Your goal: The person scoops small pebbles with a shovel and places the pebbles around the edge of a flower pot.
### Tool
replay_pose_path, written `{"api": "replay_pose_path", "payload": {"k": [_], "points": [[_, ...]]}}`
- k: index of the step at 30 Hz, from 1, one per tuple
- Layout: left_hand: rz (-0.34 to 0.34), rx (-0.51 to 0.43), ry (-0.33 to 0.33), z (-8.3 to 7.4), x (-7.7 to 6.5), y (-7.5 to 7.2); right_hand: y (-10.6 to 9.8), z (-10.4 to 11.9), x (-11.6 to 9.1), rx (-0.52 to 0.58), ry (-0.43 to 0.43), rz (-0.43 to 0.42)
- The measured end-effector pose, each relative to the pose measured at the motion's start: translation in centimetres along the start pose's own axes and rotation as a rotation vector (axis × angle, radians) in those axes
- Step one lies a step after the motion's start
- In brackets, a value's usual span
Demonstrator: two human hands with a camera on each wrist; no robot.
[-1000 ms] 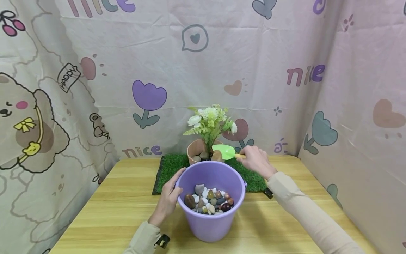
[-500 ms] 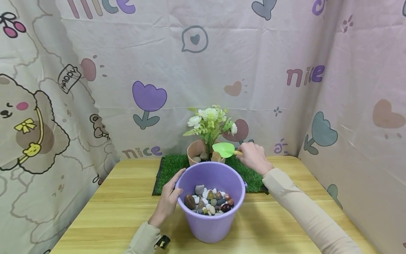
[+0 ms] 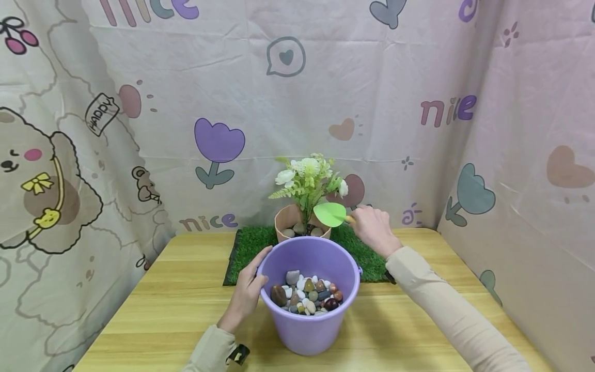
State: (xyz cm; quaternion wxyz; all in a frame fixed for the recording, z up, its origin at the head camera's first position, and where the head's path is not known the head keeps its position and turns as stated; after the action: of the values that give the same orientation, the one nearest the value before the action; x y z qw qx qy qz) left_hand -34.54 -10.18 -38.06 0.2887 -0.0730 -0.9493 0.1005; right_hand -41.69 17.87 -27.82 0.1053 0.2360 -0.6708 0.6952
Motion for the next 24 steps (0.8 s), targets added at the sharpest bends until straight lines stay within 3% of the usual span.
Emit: {"api": "replay_pose_path", "payload": {"k": [5, 17, 24], "points": [[0.001, -0.002, -0.008, 0.1, 0.0, 0.0, 0.4, 0.0, -0.3, 0.026, -0.008, 0.047], [-0.006, 0.0, 0.008, -0.1, 0.0, 0.0, 0.7, 0.0, -1.0, 0.064, -0.024, 0.052], [-0.014, -0.002, 0.033, -0.5, 0.1, -0.1, 0.9, 0.1, -1.7, 0.197, -0.021, 0.11]]}}
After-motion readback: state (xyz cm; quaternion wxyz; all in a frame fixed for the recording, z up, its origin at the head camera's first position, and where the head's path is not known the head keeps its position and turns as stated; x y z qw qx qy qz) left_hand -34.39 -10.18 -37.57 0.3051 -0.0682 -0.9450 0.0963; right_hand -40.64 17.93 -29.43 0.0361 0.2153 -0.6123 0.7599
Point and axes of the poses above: each hand's wrist, its own x-axis towards the middle knuckle, its own y-axis out of the palm, z = x × y, the point moved 10 cm from there along x, towards the middle knuckle, and after that the axes turned 5 degrees about -x, right-handed, at the moved point
